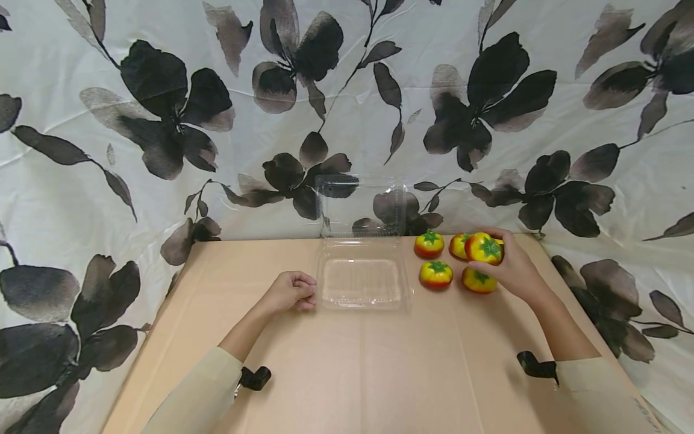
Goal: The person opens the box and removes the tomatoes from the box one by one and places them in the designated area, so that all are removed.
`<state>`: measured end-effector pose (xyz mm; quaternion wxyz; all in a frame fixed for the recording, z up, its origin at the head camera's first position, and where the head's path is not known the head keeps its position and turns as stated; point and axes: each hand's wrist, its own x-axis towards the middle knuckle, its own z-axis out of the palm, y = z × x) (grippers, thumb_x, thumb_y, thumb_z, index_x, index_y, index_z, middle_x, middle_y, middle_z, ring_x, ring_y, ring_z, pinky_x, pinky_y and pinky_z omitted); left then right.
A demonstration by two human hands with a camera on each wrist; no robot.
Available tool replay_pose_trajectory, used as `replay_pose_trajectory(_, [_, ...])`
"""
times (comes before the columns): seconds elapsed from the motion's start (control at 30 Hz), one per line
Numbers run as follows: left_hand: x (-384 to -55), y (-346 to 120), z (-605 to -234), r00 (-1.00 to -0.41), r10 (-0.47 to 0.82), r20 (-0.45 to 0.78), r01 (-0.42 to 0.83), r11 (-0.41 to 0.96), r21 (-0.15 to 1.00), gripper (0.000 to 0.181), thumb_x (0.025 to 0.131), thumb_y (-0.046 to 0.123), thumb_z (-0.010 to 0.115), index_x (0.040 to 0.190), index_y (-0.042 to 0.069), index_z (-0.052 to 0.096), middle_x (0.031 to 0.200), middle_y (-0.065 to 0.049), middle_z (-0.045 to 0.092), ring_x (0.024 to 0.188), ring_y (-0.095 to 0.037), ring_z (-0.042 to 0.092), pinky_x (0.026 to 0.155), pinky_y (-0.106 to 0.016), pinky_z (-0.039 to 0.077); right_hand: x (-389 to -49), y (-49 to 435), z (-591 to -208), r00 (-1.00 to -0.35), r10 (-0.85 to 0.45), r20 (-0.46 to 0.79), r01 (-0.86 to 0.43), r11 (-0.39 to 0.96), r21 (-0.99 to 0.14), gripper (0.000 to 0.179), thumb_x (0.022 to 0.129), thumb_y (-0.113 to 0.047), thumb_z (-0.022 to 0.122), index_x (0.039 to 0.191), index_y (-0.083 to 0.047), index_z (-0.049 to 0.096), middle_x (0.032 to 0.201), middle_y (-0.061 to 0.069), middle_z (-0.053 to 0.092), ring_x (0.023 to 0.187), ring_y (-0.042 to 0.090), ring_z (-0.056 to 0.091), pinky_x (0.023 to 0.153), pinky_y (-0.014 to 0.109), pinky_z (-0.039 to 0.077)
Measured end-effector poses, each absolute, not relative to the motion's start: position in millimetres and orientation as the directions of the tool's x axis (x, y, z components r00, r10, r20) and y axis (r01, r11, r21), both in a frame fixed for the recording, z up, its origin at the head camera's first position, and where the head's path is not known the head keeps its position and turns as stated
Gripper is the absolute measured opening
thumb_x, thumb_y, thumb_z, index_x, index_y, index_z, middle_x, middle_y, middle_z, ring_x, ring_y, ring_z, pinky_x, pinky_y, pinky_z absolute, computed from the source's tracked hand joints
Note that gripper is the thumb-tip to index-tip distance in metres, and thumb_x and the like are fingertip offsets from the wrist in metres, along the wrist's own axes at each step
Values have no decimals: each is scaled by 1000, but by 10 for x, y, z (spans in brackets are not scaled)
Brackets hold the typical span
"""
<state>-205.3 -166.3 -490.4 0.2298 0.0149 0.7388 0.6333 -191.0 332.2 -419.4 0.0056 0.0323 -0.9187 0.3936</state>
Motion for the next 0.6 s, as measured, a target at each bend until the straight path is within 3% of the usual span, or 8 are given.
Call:
replay_pose_trajectory(0.1, [-2054, -1662, -4907, -893, 317, -320, -267, 200, 943, 26, 100, -8, 58, 123, -20, 53, 82, -11, 67, 69, -15, 70, 67, -28, 66, -1901, 3466, -4247, -998, -31, 60, -64, 702, -709, 92, 91, -37, 81, 156, -2, 26, 144, 27, 43, 125, 44, 48, 100, 27, 54])
replay_pose_trajectory(0.17, [-2055, -1660, -4903, -893, 315, -321, -267, 203, 942, 25, 100, -8, 58, 122, -20, 53, 82, -11, 67, 69, -16, 70, 67, -28, 66, -1899, 3561, -4285, -997, -19, 78, -68, 713, -698, 91, 91, -38, 80, 155, -1, 29, 142, 26, 45, 122, 42, 49, 87, 8, 45])
replay_pose_trajectory(0.23, [-2056, -1658, -4901, -893, 313, -322, -267, 207, 941, 25, 100, -7, 58, 122, -20, 54, 83, -11, 67, 69, -15, 70, 67, -28, 66, -1895, 3652, -4324, -995, -14, 94, -76, 719, -691, 88, 91, -37, 81, 154, -1, 32, 142, 26, 45, 122, 42, 49, 79, 0, 38])
replay_pose_trajectory(0.43, [-2057, -1660, -4908, -894, 315, -318, -264, 204, 943, 24, 100, -7, 58, 121, -19, 54, 84, -13, 68, 70, -16, 70, 68, -29, 67, -1855, 3862, -4412, -989, -24, 149, -119, 731, -672, 77, 92, -28, 81, 151, -4, 39, 145, 23, 46, 125, 40, 46, 84, 1, 32])
replay_pose_trajectory(0.5, [-2059, -1665, -4913, -894, 317, -317, -263, 202, 943, 24, 100, -7, 59, 121, -19, 55, 84, -13, 68, 70, -16, 70, 68, -29, 67, -1844, 3909, -4444, -988, -22, 156, -122, 733, -669, 75, 92, -26, 81, 150, -3, 39, 146, 23, 45, 126, 40, 44, 97, 3, 33])
replay_pose_trajectory(0.53, [-2061, -1668, -4918, -894, 317, -316, -263, 202, 944, 24, 100, -6, 59, 121, -18, 55, 83, -12, 68, 70, -16, 70, 68, -29, 67, -1841, 3931, -4463, -988, -17, 153, -116, 734, -670, 76, 92, -27, 81, 150, -2, 39, 147, 24, 45, 128, 42, 44, 108, 9, 36])
replay_pose_trajectory(0.6, [-2064, -1671, -4924, -894, 319, -315, -261, 202, 944, 24, 100, -6, 60, 121, -18, 55, 83, -11, 68, 71, -16, 71, 68, -29, 67, -1829, 3972, -4505, -992, 6, 125, -79, 742, -666, 79, 93, -31, 79, 152, 1, 37, 149, 28, 42, 130, 46, 42, 123, 34, 38])
